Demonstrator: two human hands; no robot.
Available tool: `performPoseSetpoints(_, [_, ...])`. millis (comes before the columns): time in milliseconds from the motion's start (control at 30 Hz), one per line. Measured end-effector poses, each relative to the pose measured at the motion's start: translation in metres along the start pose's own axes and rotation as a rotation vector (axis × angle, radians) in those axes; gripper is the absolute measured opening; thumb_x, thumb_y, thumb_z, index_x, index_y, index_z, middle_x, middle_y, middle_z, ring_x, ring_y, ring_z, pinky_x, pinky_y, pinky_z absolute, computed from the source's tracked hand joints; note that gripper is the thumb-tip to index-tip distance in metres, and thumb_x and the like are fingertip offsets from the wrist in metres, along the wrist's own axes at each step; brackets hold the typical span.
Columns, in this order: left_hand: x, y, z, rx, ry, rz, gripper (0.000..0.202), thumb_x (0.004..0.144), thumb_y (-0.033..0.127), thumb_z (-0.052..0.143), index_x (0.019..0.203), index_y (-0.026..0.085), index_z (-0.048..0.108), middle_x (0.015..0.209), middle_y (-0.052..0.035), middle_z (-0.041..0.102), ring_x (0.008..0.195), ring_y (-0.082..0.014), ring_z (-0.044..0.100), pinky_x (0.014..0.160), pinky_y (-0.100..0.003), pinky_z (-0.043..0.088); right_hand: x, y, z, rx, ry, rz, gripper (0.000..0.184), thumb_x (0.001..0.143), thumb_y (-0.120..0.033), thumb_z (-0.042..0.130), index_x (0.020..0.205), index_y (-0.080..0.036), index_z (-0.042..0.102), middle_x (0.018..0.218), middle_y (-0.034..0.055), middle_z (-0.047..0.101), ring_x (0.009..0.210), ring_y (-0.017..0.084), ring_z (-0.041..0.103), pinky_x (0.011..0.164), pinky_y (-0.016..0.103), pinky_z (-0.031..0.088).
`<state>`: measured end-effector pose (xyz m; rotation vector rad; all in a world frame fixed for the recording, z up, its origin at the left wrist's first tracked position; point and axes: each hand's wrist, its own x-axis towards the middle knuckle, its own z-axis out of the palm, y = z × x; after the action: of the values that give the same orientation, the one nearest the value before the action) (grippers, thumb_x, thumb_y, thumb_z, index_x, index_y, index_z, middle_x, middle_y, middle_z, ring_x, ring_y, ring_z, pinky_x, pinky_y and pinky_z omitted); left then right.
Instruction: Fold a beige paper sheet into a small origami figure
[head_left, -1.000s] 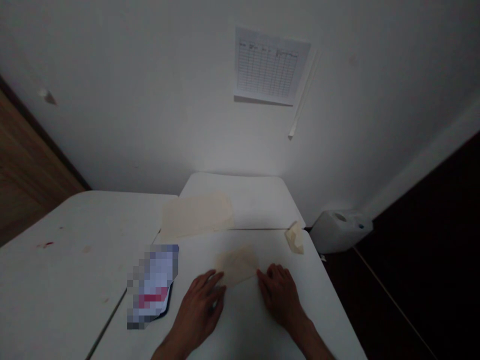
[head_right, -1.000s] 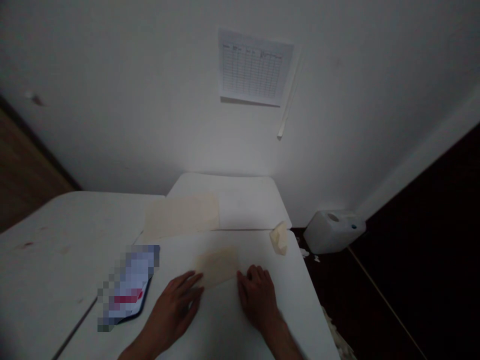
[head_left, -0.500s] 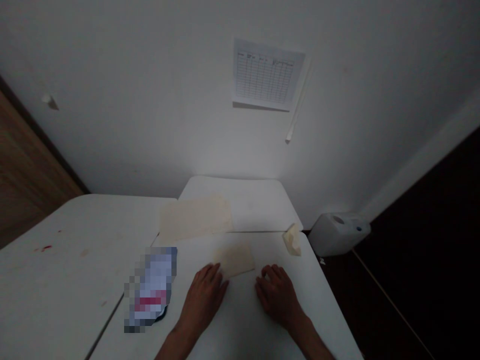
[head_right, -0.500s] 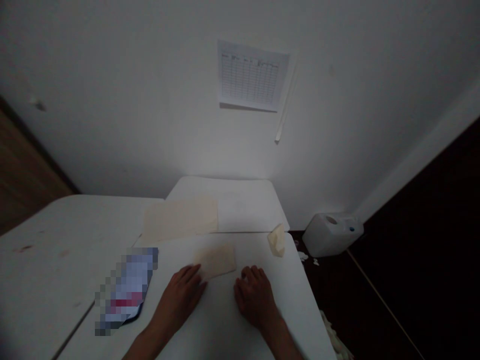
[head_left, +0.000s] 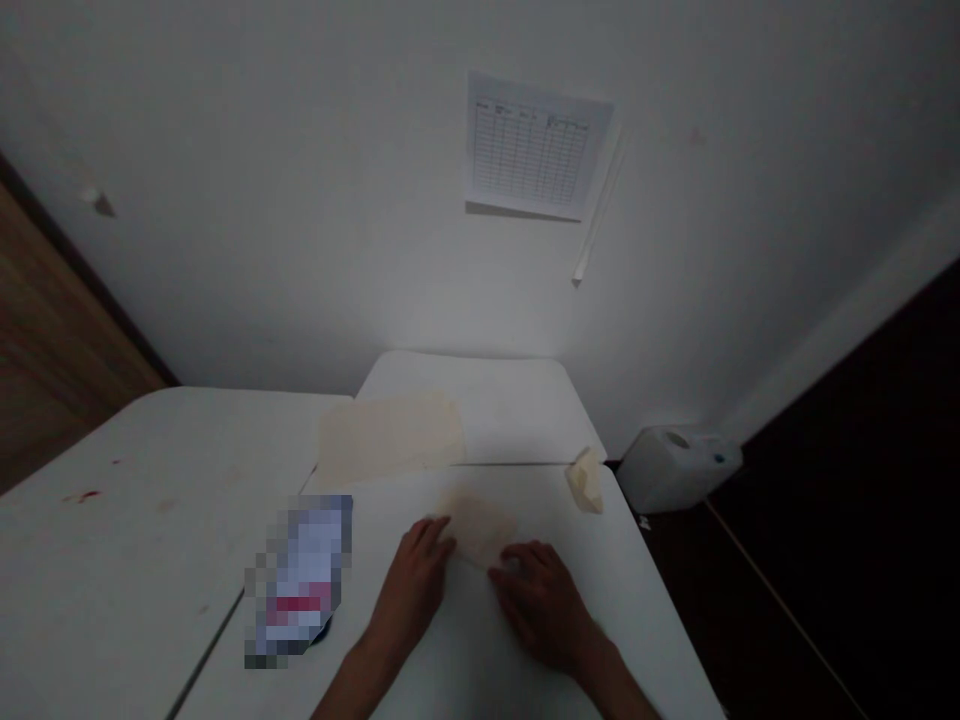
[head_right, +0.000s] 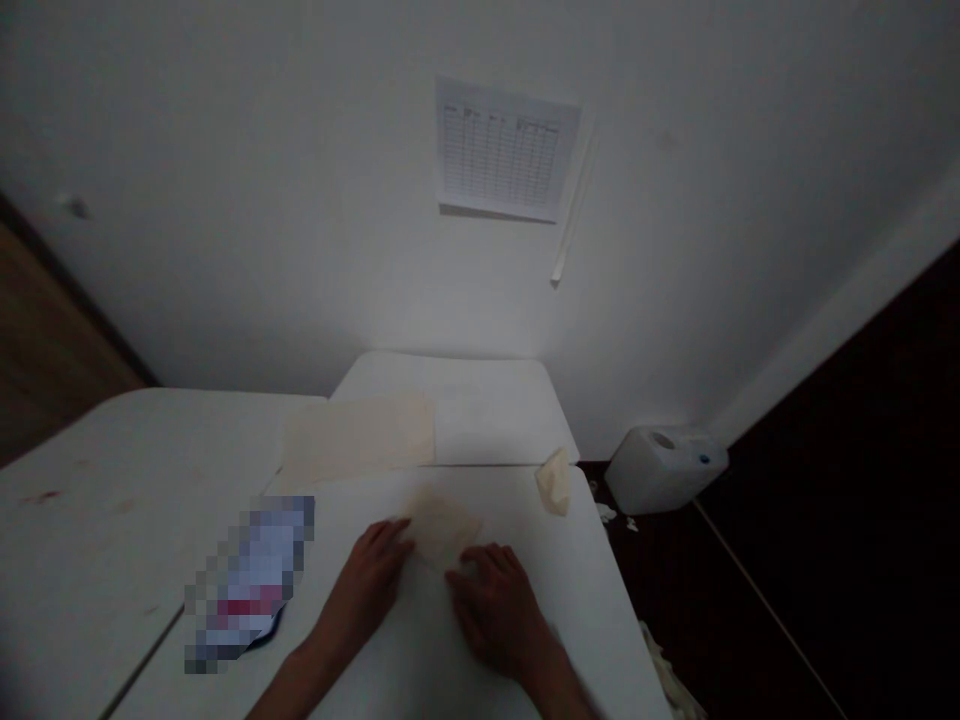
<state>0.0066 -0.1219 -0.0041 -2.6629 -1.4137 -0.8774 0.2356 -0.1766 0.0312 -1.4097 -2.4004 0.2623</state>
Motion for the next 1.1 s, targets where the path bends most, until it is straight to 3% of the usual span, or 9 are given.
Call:
performPoseSetpoints(167, [-0.012,0.018,0.006,-0.048,-0.021,0.044,0.027,0.084,0.012,0.052,0.104,0.023,0.066,0.120,-0.0091,0.062,0.113,-0.0281,0.056,0.092,-0.048,0.052,-0.004,-0.013,0.000,0.045,-0.015,0.037,0.032,0.090,-0.022,0.049,0.120,-0.028,0.055,0.116,0.0055,0.055,0.103,0.023,0.048,0.093,0.041,0.036])
performPoseSetpoints(300, [-0.011,0.019,0.016,-0.069,0.066,-0.001,0.015,0.087,0.020,0.054,0.092,0.021,0.068,0.115,-0.0104,0.065,0.110,-0.0287,0.059,0.089,-0.048,0.054,-0.004,-0.017,0.002,0.045,-0.018,0.032,0.031,0.092,-0.023,0.047,0.121,-0.029,0.055,0.114,0.0048,0.055,0.103,0.023,0.047,0.094,0.040,0.035])
performPoseSetpoints(433, [-0.009,0.015,0.022,-0.123,0.122,-0.031,0.012,0.085,0.023,0.057,0.092,0.022,0.066,0.118,-0.0095,0.064,0.115,-0.0283,0.057,0.092,-0.048,0.053,-0.003,-0.016,0.004,0.006,-0.011,0.038,0.033,0.092,-0.024,0.046,0.123,-0.030,0.054,0.108,0.0055,0.054,0.100,0.023,0.047,0.091,0.040,0.036])
performPoseSetpoints(767, [-0.009,0.019,0.013,-0.124,0.020,-0.058,0.022,0.078,0.033,0.067,0.097,0.022,0.063,0.128,-0.0105,0.058,0.121,-0.0312,0.052,0.096,-0.051,0.048,-0.006,-0.003,0.007,-0.125,0.062,0.132,0.029,0.093,-0.025,0.047,0.119,-0.032,0.058,0.096,0.0061,0.053,0.092,0.023,0.047,0.083,0.038,0.036])
performPoseSetpoints(1100, [-0.007,0.024,0.009,-0.100,0.065,-0.032,0.019,0.080,0.031,0.064,0.096,0.021,0.063,0.125,-0.0119,0.058,0.119,-0.0315,0.052,0.094,-0.051,0.049,0.001,0.017,0.005,-0.282,0.193,0.292,0.019,0.092,-0.022,0.048,0.103,-0.024,0.064,0.087,0.0066,0.056,0.086,0.023,0.051,0.078,0.038,0.039])
